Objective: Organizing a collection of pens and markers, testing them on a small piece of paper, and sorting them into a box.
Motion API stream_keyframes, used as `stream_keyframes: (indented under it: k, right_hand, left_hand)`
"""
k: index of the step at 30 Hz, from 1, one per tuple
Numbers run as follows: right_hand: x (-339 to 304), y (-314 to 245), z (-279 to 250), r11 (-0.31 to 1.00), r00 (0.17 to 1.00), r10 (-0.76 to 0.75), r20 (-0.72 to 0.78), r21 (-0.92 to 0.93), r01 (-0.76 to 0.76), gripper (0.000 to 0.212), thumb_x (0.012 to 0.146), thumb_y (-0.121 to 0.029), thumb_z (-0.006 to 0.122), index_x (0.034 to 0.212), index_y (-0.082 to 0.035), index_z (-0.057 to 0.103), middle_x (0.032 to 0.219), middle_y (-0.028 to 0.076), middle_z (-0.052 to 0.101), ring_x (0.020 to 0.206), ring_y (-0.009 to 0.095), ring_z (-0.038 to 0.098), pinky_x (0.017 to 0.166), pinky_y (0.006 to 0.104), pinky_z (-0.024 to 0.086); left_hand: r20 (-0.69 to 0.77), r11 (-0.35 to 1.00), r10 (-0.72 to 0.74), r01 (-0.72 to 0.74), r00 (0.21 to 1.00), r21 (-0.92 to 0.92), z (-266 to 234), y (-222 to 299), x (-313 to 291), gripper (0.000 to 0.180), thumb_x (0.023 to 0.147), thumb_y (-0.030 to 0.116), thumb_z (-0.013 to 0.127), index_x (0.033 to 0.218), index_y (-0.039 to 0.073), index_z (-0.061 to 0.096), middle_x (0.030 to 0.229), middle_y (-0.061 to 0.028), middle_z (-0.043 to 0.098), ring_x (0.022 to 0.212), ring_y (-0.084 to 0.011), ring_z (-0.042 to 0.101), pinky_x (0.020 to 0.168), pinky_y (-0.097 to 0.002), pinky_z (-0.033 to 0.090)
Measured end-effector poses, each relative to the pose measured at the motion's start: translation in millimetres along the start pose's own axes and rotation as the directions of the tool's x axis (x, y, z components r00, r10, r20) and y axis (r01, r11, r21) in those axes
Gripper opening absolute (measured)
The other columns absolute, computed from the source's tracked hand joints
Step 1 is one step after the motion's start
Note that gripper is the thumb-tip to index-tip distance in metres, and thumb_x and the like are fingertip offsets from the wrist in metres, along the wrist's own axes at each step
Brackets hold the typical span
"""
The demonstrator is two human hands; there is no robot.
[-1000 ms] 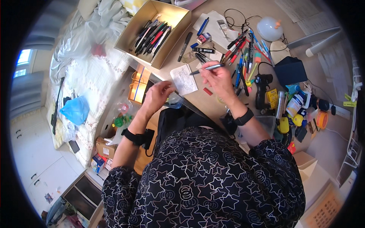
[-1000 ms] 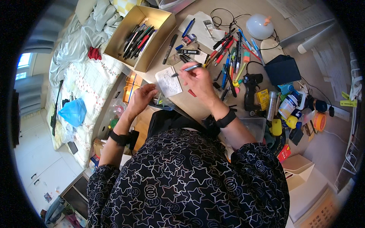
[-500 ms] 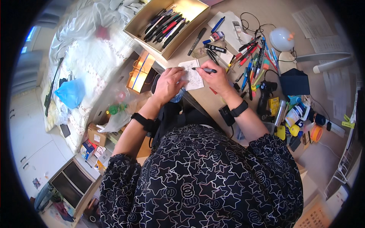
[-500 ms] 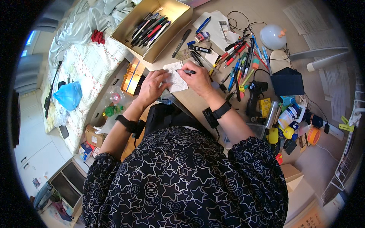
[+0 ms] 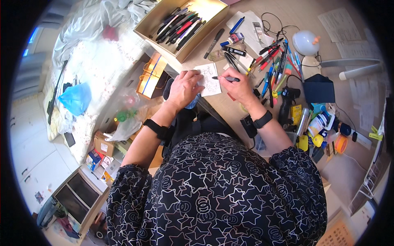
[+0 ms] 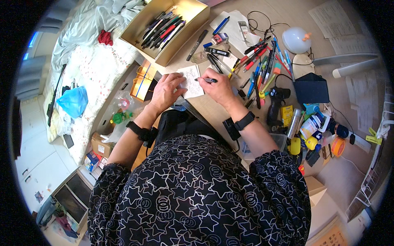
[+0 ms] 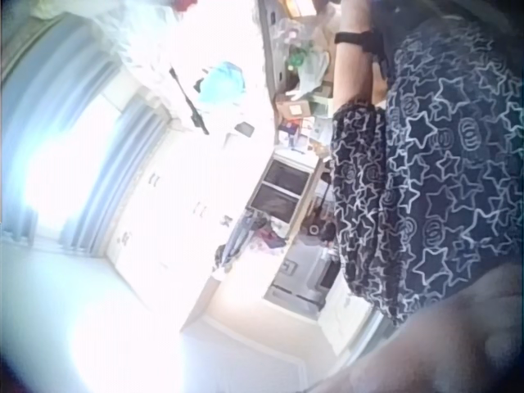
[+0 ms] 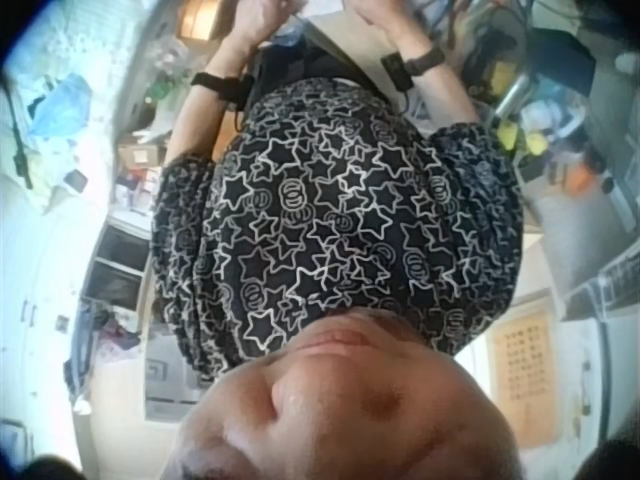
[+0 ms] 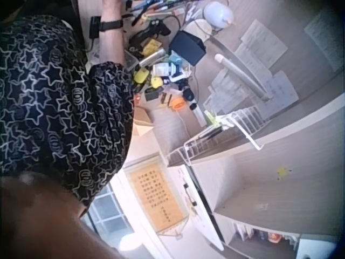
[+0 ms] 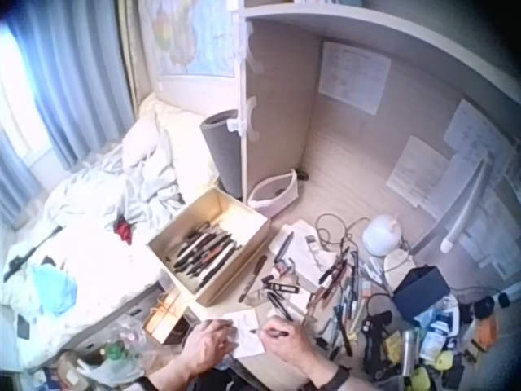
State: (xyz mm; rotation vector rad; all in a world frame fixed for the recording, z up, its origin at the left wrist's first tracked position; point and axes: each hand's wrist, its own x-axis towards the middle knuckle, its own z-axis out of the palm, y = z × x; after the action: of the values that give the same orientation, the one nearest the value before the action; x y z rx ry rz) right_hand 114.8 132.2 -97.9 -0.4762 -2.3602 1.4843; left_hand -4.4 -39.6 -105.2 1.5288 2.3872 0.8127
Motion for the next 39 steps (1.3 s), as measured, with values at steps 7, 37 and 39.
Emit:
stream_keyframes:
  k: [7,37,39]
  right_hand:
    - [-5,10,-2,0.998,1.0,0.026,-0.015,0.049,-0.026,0.011,0.077,-0.01,0.063,0.076,-0.003,0.054,0.064,0.006,0.057,0.056,0.015,0.056,0.052,0.0284,0.043]
    - [2,7,-36,0.991,0.981,0.079,-0.178,0.123,-0.058,0.02,0.082,-0.002,0.054,0.101,-0.002,0.059,0.085,0.006,0.063,0.073,0.01,0.058,0.064,0.022,0.046]
    - [0,21,-76,0.949,0.901,0.296,-0.317,0.202,-0.241,0.02,0.081,-0.004,0.055,0.101,-0.002,0.058,0.085,0.006,0.064,0.073,0.012,0.059,0.064,0.0226,0.046]
  left_hand:
    - [0.008,1.0,-0.013,0.013,1.0,-0.02,1,0,1,0.034,0.069,0.019,0.069,0.1,0.006,0.061,0.107,-0.0075,0.056,0.099,-0.0273,0.05,0.084,-0.0344,0.043]
    - [-0.128,0.68,-0.697,0.596,0.705,-0.427,-53,-60,-93,0.028,0.082,0.016,0.06,0.106,0.0,0.059,0.097,-0.0123,0.064,0.088,-0.0179,0.061,0.078,-0.0282,0.046]
    - [-0.098,0.679,-0.69,0.595,0.717,-0.43,-53,-56,-86,0.029,0.083,0.015,0.059,0.108,0.0,0.058,0.1,-0.0123,0.063,0.09,-0.0183,0.06,0.08,-0.0284,0.046]
